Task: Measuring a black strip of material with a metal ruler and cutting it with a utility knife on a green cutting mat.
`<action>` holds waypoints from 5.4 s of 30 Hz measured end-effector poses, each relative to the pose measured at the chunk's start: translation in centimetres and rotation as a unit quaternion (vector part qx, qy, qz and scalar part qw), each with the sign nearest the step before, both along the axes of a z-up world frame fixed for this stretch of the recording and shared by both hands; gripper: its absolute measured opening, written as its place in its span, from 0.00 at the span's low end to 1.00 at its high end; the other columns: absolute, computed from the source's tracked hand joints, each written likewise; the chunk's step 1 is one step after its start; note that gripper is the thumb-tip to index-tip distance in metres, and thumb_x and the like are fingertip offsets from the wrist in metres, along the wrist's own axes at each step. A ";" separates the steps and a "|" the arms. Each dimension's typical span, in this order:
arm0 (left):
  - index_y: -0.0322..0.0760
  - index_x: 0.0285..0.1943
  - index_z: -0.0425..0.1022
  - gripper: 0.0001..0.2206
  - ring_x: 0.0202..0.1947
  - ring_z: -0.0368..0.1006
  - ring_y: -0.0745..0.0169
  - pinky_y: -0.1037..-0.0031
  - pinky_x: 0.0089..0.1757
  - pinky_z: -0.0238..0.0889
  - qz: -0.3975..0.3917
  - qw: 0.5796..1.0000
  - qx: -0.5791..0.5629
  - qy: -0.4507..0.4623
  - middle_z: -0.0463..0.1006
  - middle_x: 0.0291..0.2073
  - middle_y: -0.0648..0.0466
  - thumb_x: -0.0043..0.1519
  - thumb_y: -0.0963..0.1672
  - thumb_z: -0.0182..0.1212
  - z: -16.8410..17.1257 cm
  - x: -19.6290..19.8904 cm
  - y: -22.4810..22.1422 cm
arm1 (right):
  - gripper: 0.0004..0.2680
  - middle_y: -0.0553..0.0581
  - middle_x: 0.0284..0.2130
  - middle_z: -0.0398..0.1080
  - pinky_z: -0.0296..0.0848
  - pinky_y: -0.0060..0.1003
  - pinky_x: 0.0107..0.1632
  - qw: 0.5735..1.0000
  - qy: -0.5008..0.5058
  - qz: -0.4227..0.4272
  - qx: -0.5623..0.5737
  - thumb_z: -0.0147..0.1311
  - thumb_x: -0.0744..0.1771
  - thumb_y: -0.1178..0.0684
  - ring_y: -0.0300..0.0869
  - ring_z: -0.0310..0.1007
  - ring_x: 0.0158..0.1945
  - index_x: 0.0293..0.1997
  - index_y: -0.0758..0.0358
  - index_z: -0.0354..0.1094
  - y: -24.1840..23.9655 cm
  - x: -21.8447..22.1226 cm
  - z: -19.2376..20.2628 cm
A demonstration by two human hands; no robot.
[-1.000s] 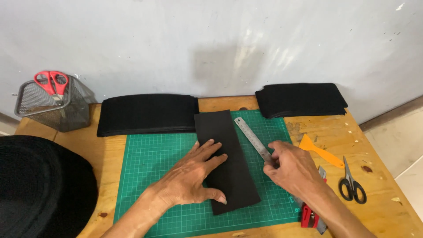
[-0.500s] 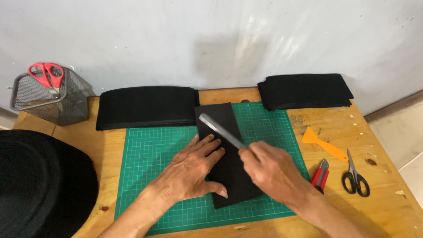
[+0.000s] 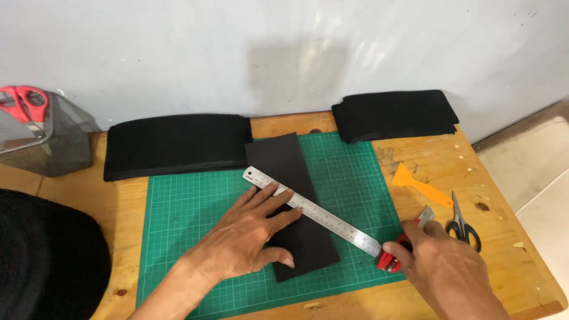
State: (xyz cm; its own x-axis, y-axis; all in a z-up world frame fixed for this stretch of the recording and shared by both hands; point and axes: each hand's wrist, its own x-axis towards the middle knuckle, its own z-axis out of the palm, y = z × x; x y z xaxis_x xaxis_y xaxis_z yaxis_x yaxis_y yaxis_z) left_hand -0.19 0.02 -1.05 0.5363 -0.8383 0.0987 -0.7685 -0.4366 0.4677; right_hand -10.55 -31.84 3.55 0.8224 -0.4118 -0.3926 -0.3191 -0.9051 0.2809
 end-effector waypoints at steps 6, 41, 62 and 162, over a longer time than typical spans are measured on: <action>0.38 0.69 0.68 0.37 0.75 0.48 0.35 0.35 0.64 0.38 0.016 0.998 0.012 -0.061 0.65 0.69 0.41 0.56 0.60 0.68 0.0 -0.3 -0.4 | 0.19 0.51 0.45 0.68 0.78 0.56 0.40 0.976 -0.206 0.011 0.063 0.42 0.64 0.24 0.55 0.78 0.39 0.50 0.39 0.69 -2.2 -1.0 -3.3; 0.38 0.70 0.67 0.39 0.51 0.65 0.52 0.57 0.51 0.57 0.049 0.999 -0.004 -0.013 0.71 0.53 0.54 0.52 0.55 0.77 0.9 -1.0 -0.8 | 0.04 0.46 0.42 0.66 0.69 0.39 0.50 0.962 0.002 0.121 0.245 0.56 0.67 0.49 0.37 0.67 0.45 0.42 0.49 0.66 -2.4 1.5 -0.1; 0.45 0.66 0.70 0.26 0.34 0.71 0.44 0.55 0.35 0.66 0.041 0.990 0.038 0.126 0.67 0.41 0.52 0.59 0.48 0.72 2.0 -1.2 -1.1 | 0.07 0.44 0.29 0.76 0.63 0.34 0.36 0.909 -0.075 0.127 0.389 0.52 0.69 0.50 0.37 0.67 0.28 0.38 0.50 0.80 6.2 6.7 1.0; 0.28 0.47 0.81 0.12 0.45 0.82 0.37 0.55 0.49 0.77 0.082 0.949 0.011 0.304 0.83 0.38 0.40 0.54 0.36 0.69 6.7 -1.6 -0.2 | 0.05 0.67 0.31 0.71 0.81 0.33 0.29 0.806 -0.281 0.046 0.519 0.63 0.63 0.69 0.45 0.76 0.31 0.39 0.73 0.78 5.6 9.2 -2.7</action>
